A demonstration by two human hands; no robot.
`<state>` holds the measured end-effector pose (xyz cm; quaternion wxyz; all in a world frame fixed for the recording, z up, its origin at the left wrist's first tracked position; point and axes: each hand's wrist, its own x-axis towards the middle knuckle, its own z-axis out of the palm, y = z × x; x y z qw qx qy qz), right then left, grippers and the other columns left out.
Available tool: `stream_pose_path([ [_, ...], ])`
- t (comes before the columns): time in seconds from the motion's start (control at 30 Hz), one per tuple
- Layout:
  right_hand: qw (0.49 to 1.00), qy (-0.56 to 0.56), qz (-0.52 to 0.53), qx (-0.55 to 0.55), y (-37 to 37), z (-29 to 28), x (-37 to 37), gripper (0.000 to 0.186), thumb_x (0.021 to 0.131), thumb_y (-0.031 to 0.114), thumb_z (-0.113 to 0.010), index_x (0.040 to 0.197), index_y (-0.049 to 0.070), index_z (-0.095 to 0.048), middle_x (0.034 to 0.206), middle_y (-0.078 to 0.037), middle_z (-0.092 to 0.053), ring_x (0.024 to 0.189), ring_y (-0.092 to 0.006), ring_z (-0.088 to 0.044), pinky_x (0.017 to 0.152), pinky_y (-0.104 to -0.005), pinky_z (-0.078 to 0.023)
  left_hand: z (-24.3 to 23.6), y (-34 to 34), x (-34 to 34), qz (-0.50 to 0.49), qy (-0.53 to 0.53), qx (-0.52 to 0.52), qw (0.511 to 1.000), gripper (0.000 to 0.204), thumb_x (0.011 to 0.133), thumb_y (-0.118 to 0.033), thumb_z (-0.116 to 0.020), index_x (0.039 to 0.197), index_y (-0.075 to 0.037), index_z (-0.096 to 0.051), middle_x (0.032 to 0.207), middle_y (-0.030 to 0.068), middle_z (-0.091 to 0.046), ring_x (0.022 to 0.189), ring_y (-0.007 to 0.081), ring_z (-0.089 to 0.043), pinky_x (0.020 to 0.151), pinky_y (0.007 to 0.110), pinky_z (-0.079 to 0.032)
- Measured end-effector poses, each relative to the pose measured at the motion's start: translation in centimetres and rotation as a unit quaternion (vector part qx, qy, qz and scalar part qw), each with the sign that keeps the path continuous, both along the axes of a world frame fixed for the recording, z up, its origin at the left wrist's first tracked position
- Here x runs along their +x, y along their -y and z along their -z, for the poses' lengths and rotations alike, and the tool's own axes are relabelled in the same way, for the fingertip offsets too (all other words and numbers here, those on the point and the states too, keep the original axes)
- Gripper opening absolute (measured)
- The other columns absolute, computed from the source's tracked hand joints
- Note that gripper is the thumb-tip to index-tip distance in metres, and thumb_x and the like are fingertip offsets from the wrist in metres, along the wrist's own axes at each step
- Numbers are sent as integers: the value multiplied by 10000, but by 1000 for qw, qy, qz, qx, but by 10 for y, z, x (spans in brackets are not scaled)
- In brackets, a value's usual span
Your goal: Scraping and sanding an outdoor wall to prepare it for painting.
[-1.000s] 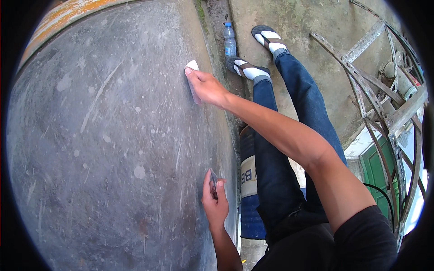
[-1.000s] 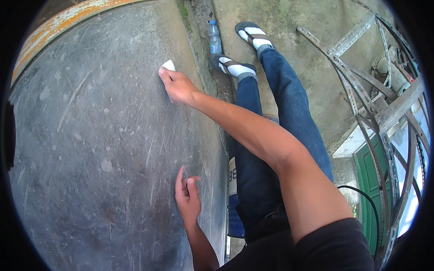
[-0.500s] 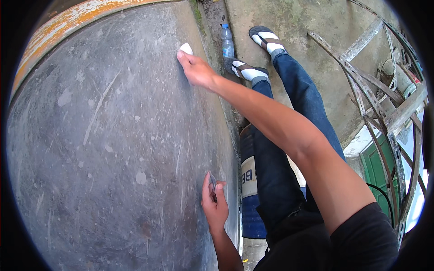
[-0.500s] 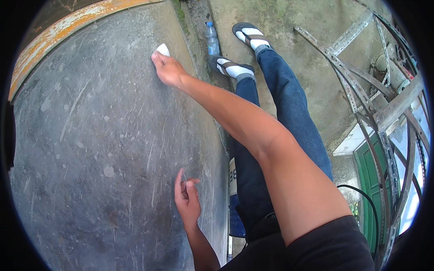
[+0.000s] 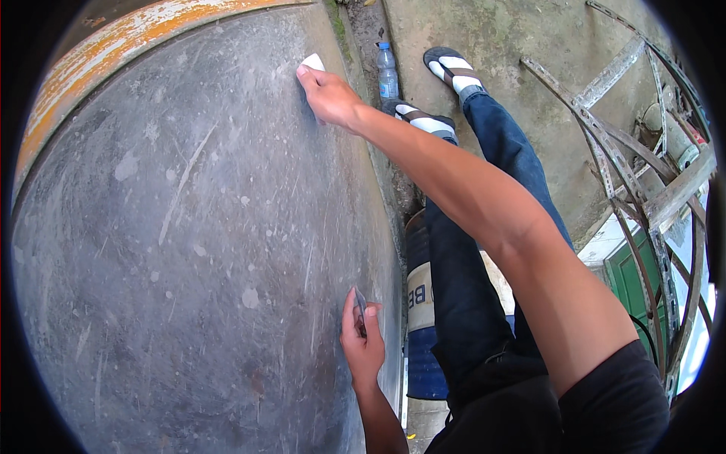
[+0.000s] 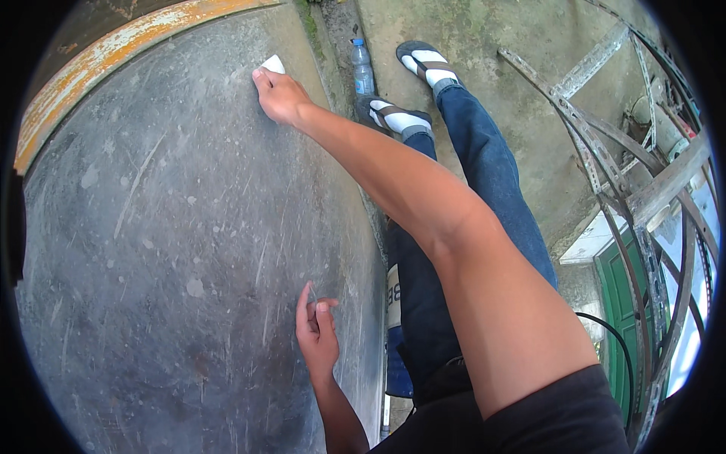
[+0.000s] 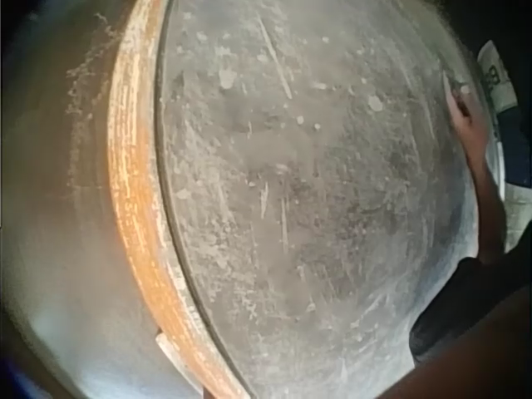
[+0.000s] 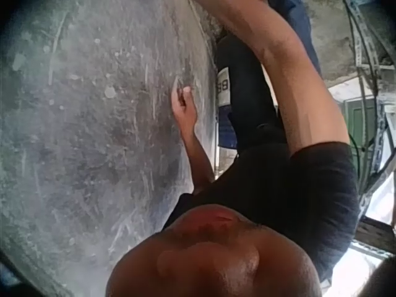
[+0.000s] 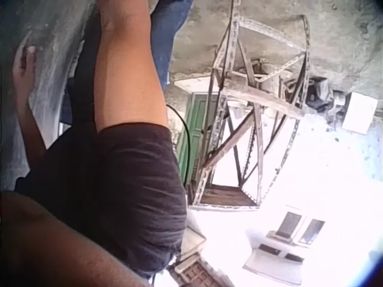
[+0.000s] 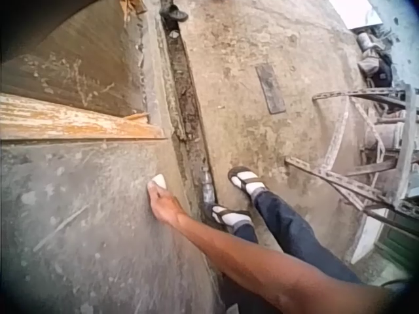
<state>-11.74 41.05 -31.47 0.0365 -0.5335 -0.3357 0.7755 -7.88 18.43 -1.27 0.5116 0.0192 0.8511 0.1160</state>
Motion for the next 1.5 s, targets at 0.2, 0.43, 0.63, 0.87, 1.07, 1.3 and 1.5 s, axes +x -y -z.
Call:
stream_pose_path([
  [0.2,987,-20,26,156,30,2,5,572,1042,509,-387,1430,110,-519,1015,-125,-684,904,-214,-646,827,-354,-514,2,-10,-4,5,-5,7,1000,462,1009,-139,-537,1431,18,-437,942,46,-671,693,40,-489,624,204,-403],
  [0.43,998,2,-23,-59,-22,13,-1,583,1022,516,-377,1441,128,-492,1395,-196,-552,1327,-353,-494,1106,-388,-377,1,-7,-4,2,-4,4,1000,452,1011,-139,-534,1426,17,-444,948,48,-673,694,40,-488,620,204,-399],
  [0.63,999,-41,-14,16,27,-15,9,557,1037,495,-375,1432,127,-512,1024,-109,-537,934,-250,-497,830,-362,-417,0,-9,-6,4,-8,6,1000,455,1010,-138,-539,1427,18,-442,952,47,-674,665,33,-457,595,202,-383],
  [0.87,999,27,-12,43,-3,13,0,564,1037,503,-365,1428,125,-514,1167,-144,-612,1102,-291,-567,966,-388,-446,3,-9,-4,-10,-7,1,1000,459,1008,-142,-542,1429,14,-443,948,42,-671,663,32,-452,589,203,-378],
  [1.07,999,-37,-1,24,90,-52,27,600,1043,507,-380,1444,71,-474,1455,-165,-511,1387,-257,-440,1135,-328,-331,1,-10,-5,5,-5,12,1000,459,1008,-136,-537,1430,15,-440,942,39,-668,671,35,-463,596,207,-385],
  [1.3,1000,27,5,10,59,-3,16,598,1039,487,-356,1493,101,-403,1461,-188,-490,1378,-358,-433,1152,-383,-323,5,-6,-1,7,12,8,1000,460,1008,-132,-534,1432,17,-438,940,42,-668,699,38,-496,612,208,-401],
  [1.5,999,-40,-16,2,121,-45,39,587,1035,504,-350,1480,132,-433,1444,-199,-502,1368,-353,-448,1138,-376,-339,3,-10,-3,7,-5,13,1000,458,1007,-130,-535,1431,16,-440,947,45,-671,684,37,-483,608,208,-395],
])
